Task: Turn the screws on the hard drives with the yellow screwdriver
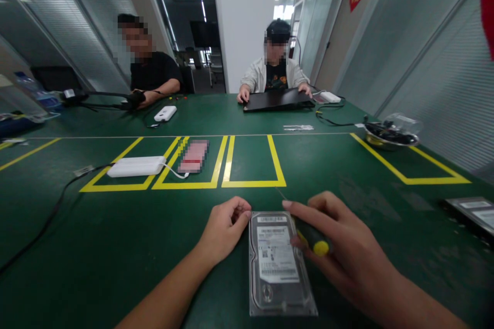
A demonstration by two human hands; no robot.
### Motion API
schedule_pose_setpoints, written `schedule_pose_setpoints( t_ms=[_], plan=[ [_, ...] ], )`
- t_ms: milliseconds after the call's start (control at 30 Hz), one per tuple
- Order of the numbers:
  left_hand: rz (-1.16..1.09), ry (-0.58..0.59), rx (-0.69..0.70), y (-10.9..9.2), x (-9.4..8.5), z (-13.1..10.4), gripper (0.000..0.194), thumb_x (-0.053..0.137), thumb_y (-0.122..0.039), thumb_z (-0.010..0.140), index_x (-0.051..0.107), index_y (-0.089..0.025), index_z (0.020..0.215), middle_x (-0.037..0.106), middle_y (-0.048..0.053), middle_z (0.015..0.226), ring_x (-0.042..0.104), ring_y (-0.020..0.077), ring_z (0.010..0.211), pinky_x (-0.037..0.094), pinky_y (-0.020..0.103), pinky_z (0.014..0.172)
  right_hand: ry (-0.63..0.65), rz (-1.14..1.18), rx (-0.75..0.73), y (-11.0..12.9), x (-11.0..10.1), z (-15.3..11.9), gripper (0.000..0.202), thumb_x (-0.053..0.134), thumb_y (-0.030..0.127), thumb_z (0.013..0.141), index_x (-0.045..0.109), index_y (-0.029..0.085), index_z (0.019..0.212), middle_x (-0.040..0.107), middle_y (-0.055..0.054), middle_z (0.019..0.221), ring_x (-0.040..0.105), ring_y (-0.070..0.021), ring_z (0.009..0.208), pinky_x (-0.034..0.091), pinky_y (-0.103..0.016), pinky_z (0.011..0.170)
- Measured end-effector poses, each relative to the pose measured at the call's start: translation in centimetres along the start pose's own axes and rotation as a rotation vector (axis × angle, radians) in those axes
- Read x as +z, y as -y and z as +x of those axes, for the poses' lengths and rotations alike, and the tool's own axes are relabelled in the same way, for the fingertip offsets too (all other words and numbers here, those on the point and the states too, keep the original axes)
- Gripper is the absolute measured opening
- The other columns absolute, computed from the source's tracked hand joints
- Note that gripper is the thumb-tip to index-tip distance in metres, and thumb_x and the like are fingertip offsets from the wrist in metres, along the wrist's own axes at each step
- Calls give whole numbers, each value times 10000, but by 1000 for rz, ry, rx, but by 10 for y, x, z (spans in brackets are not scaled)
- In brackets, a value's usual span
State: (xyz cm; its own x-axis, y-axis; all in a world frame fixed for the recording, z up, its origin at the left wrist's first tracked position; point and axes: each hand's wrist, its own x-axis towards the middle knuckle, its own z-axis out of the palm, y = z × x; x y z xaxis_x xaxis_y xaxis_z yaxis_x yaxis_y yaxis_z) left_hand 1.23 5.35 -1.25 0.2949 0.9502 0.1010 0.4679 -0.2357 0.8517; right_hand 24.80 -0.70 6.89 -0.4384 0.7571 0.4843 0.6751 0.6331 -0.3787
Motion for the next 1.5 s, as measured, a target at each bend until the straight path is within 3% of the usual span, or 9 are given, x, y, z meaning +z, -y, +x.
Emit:
schedule_pose_setpoints(
  t_ms=[100, 200, 333, 433, 600, 800, 1000, 1500],
  plan=[
    [17, 9, 14, -2, -2, 0, 93, 541, -240, 898, 613, -182, 885, 636, -3, 762, 574, 157, 684, 414, 250, 632, -139, 1, 14, 5, -15, 24, 300, 532, 235, 943, 588, 227, 1237, 562, -81, 1064, 590, -171, 927, 536, -289, 763],
    [-11, 19, 21, -4, -4, 0, 79, 536, -217, 891, 605, -182, 905, 653, 6, 816, 591, 160, 724, 429, 254, 672, -202, -5, 35, 9, -19, 43, 256, 570, 252, 934, 584, 210, 1186, 618, -47, 973, 614, -153, 839, 521, -266, 710],
    [0, 12, 22, -4, -4, 1, 89, 522, -210, 889, 607, -185, 892, 660, 11, 827, 599, 168, 745, 432, 261, 691, -264, 18, 104, 10, -8, 58, 310, 626, 286, 908, 518, 204, 1187, 591, 22, 782, 572, -102, 622, 485, -216, 611],
    [27, -1, 25, -3, -4, 2, 100, 514, -203, 884, 612, -187, 869, 653, 8, 798, 597, 174, 741, 422, 266, 688, -278, -23, 46, 11, 4, 66, 348, 583, 281, 930, 456, 194, 1242, 590, 7, 815, 579, -110, 641, 488, -221, 624],
    [37, -13, 20, -3, -3, 2, 104, 513, -187, 882, 614, -187, 859, 648, 3, 788, 597, 175, 742, 412, 270, 689, -257, -34, 0, 11, 20, 78, 298, 532, 239, 948, 465, 172, 1230, 614, -31, 897, 618, -132, 743, 517, -264, 727],
    [50, -22, 27, -3, -3, 4, 120, 511, -201, 894, 602, -189, 816, 640, -3, 768, 585, 172, 724, 394, 264, 672, -194, 58, 67, 3, 38, 81, 334, 505, 252, 946, 461, 157, 1264, 634, -72, 956, 642, -176, 856, 528, -321, 776],
    [66, -26, 27, -3, -2, 3, 136, 507, -192, 894, 614, -189, 809, 643, -1, 759, 578, 173, 708, 388, 262, 661, -178, 76, 75, -5, 48, 79, 342, 502, 259, 945, 465, 133, 1261, 636, -86, 926, 633, -175, 822, 524, -314, 750],
    [69, -18, 30, -3, -1, 4, 141, 509, -187, 905, 610, -188, 807, 640, -5, 765, 582, 171, 720, 386, 266, 672, -182, 114, 50, -4, 49, 78, 317, 504, 252, 942, 465, 130, 1231, 627, -65, 883, 575, -131, 676, 468, -259, 639]
  ],
)
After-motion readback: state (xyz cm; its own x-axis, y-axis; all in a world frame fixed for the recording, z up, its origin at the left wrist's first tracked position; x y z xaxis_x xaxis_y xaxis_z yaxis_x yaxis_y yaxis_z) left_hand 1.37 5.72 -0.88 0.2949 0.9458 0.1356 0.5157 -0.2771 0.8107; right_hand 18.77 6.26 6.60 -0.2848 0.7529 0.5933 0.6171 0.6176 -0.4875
